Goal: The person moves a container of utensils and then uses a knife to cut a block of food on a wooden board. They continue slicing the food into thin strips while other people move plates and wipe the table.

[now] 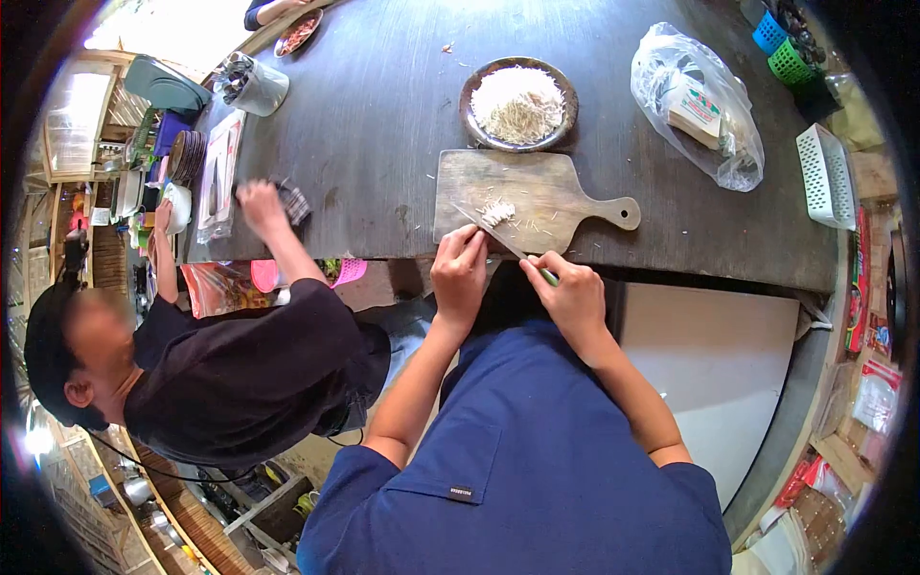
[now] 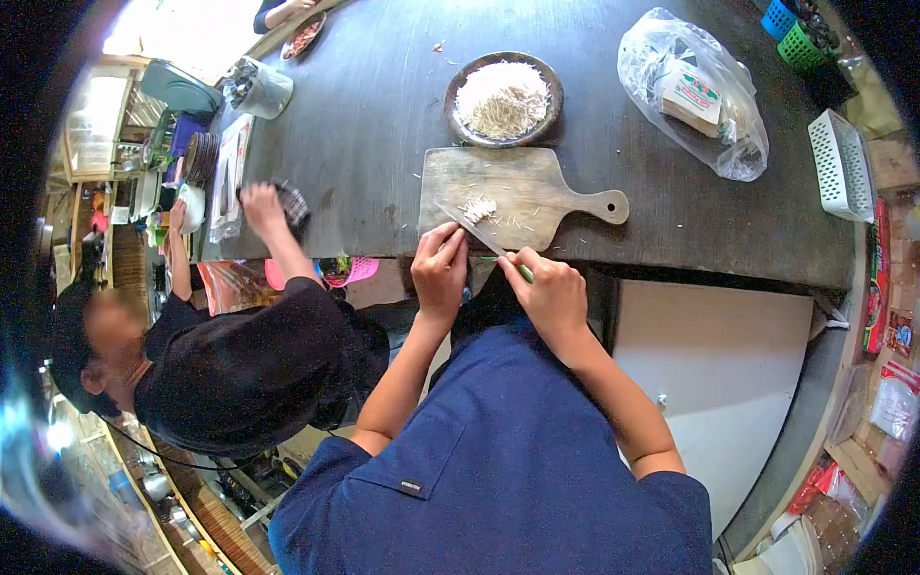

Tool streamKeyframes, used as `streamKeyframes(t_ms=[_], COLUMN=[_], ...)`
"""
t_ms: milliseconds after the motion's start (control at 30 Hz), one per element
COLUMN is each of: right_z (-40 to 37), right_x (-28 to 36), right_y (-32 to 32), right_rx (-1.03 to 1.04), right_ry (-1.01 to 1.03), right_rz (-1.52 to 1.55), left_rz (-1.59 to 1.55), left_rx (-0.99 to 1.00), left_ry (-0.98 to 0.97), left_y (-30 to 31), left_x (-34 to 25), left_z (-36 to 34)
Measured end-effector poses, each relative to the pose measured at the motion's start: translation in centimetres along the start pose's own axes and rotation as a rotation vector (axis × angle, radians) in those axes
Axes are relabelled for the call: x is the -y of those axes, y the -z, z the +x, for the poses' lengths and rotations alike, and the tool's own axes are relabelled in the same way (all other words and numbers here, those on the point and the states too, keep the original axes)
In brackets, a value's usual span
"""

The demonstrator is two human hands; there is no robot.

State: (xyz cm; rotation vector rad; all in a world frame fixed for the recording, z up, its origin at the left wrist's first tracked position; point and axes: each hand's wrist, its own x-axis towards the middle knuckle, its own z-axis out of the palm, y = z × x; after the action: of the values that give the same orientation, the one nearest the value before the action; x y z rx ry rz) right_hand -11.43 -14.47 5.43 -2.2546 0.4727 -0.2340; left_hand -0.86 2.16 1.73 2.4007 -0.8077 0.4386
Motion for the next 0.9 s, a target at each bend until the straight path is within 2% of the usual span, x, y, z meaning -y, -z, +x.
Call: streamKeyframes(t_ms=[467, 667, 800, 900], right_z=[1.2, 0.4, 0.1, 1.2], right_x=[-0.9, 0.2, -0.7, -0.6], right_y=[-1.9, 0.3, -1.0, -1.3], right_rx=[-0.01, 0.017, -0.03, 0.015], right_ry=[-0.013, -0.069, -0.045, -0.061], right_rz=[0.101, 0.012, 0.055, 0.059], left_rz=[-0.011, -0.007, -0.01, 0.005], left_rx=[-0.007, -0.011, -0.006, -0.001], left_ry=[0.026, 0.022, 0.017, -0.002], left_y=[0.1, -0.2, 0.1, 0.2], left_x=[-0.1, 0.3, 0.0, -0.1], left_z=[-0.2, -0.1, 0.1, 0.0])
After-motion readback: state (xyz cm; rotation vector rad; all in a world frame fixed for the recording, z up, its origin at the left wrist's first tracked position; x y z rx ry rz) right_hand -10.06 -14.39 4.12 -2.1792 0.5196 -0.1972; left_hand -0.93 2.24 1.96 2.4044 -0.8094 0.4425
